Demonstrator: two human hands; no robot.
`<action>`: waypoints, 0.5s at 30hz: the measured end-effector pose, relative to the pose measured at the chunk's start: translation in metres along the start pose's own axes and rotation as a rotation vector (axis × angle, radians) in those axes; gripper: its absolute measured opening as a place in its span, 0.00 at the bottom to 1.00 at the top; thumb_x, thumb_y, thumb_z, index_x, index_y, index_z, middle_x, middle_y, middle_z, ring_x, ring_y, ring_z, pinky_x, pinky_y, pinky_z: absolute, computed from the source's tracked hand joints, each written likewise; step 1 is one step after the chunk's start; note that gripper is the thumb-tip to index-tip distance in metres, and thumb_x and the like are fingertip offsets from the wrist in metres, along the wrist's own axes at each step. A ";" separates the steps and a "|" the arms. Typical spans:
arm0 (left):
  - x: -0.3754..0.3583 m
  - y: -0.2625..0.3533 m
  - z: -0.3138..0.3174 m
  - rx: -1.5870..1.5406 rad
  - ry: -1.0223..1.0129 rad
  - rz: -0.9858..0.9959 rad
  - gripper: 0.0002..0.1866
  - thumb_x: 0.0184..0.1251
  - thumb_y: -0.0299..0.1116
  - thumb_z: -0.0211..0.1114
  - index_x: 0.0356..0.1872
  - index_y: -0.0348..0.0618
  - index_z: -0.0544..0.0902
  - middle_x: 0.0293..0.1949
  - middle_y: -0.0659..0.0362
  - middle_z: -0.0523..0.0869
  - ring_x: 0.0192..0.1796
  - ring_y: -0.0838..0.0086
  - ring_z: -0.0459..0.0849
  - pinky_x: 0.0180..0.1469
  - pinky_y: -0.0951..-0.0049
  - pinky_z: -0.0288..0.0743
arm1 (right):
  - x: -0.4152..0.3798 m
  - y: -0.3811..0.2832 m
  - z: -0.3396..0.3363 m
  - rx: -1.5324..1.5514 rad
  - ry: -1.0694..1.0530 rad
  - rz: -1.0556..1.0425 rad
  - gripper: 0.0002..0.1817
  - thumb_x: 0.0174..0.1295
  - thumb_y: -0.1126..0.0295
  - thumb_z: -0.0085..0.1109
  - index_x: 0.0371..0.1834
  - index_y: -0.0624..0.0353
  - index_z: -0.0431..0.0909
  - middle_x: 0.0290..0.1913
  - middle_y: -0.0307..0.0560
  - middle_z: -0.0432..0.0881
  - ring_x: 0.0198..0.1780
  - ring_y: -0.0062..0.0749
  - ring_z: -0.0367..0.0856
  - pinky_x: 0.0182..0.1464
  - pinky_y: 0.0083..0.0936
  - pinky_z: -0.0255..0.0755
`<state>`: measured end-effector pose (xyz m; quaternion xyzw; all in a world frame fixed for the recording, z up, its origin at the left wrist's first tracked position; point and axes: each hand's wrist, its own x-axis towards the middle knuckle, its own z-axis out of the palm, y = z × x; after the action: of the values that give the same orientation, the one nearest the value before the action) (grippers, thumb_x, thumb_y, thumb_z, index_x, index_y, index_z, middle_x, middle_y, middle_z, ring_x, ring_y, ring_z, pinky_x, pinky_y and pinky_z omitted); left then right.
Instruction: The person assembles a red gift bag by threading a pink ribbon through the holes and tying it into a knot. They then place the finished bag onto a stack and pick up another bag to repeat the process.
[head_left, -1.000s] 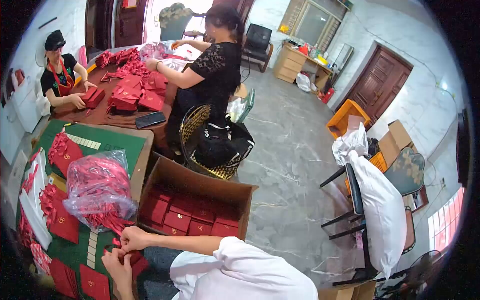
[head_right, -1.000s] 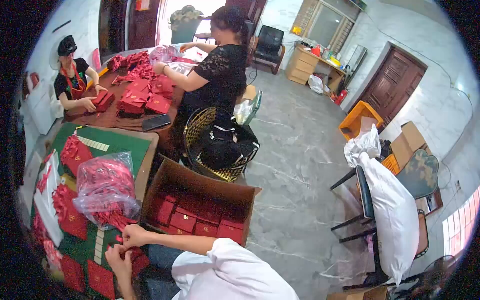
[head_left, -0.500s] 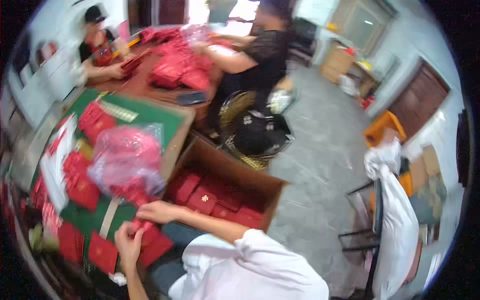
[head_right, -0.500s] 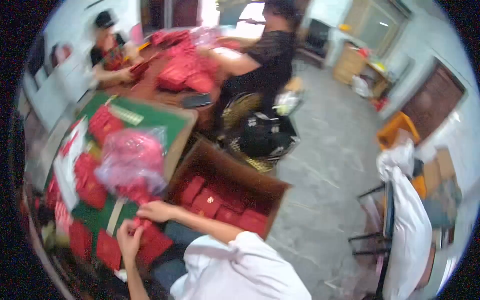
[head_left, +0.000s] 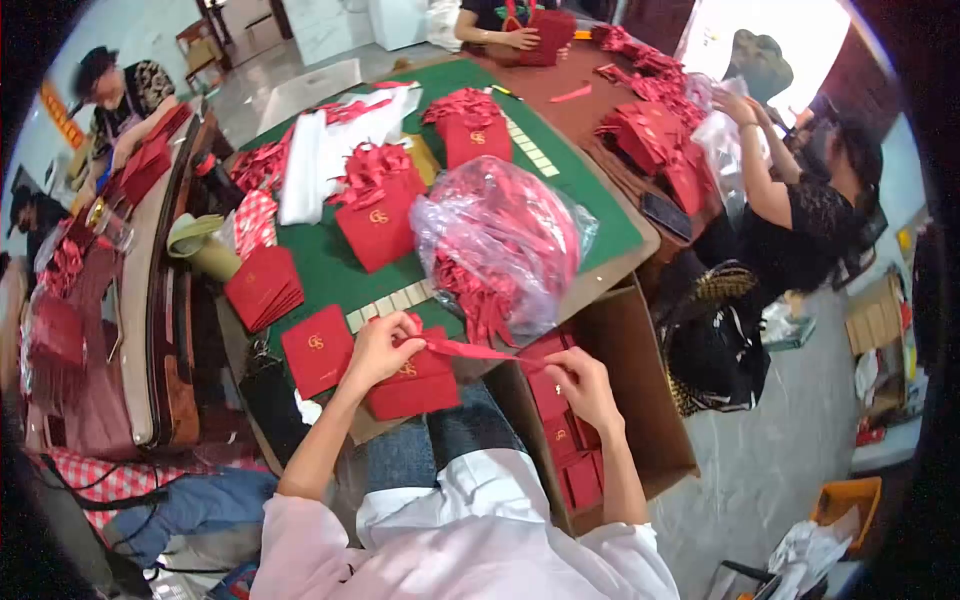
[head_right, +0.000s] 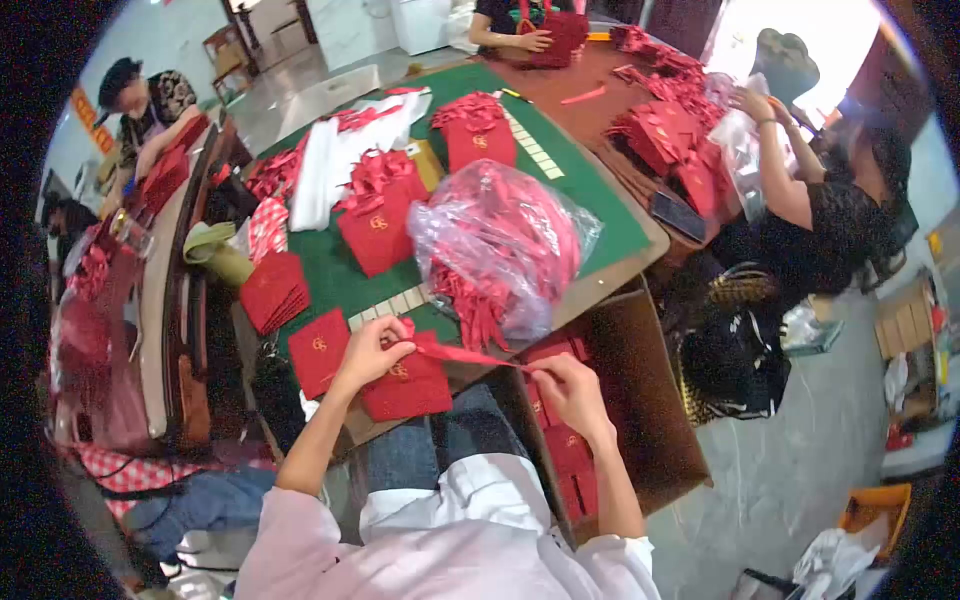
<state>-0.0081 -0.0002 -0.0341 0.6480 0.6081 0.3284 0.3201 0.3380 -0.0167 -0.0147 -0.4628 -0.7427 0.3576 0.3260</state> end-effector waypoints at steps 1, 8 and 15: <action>0.004 -0.009 0.003 0.003 0.014 -0.013 0.11 0.56 0.30 0.75 0.33 0.38 0.81 0.31 0.59 0.86 0.35 0.76 0.86 0.39 0.72 0.79 | 0.004 -0.007 0.001 -0.021 0.094 0.007 0.06 0.62 0.74 0.66 0.40 0.63 0.84 0.33 0.46 0.82 0.33 0.28 0.79 0.37 0.27 0.73; 0.006 -0.015 0.014 0.489 0.359 0.420 0.11 0.62 0.31 0.72 0.43 0.42 0.82 0.42 0.54 0.84 0.30 0.71 0.84 0.37 0.69 0.78 | 0.037 -0.039 0.034 0.055 0.140 -0.079 0.06 0.59 0.79 0.69 0.38 0.62 0.84 0.32 0.42 0.80 0.32 0.24 0.79 0.34 0.21 0.73; -0.019 0.066 0.008 -0.257 -0.043 0.204 0.19 0.68 0.31 0.67 0.59 0.39 0.79 0.44 0.56 0.86 0.33 0.77 0.82 0.37 0.74 0.77 | 0.073 -0.057 0.083 -0.050 -0.082 -0.328 0.09 0.57 0.76 0.68 0.40 0.59 0.80 0.36 0.49 0.80 0.38 0.46 0.82 0.39 0.35 0.76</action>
<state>0.0352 -0.0230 0.0143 0.6670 0.4849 0.4203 0.3785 0.2183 0.0140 -0.0004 -0.3284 -0.8296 0.2996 0.3377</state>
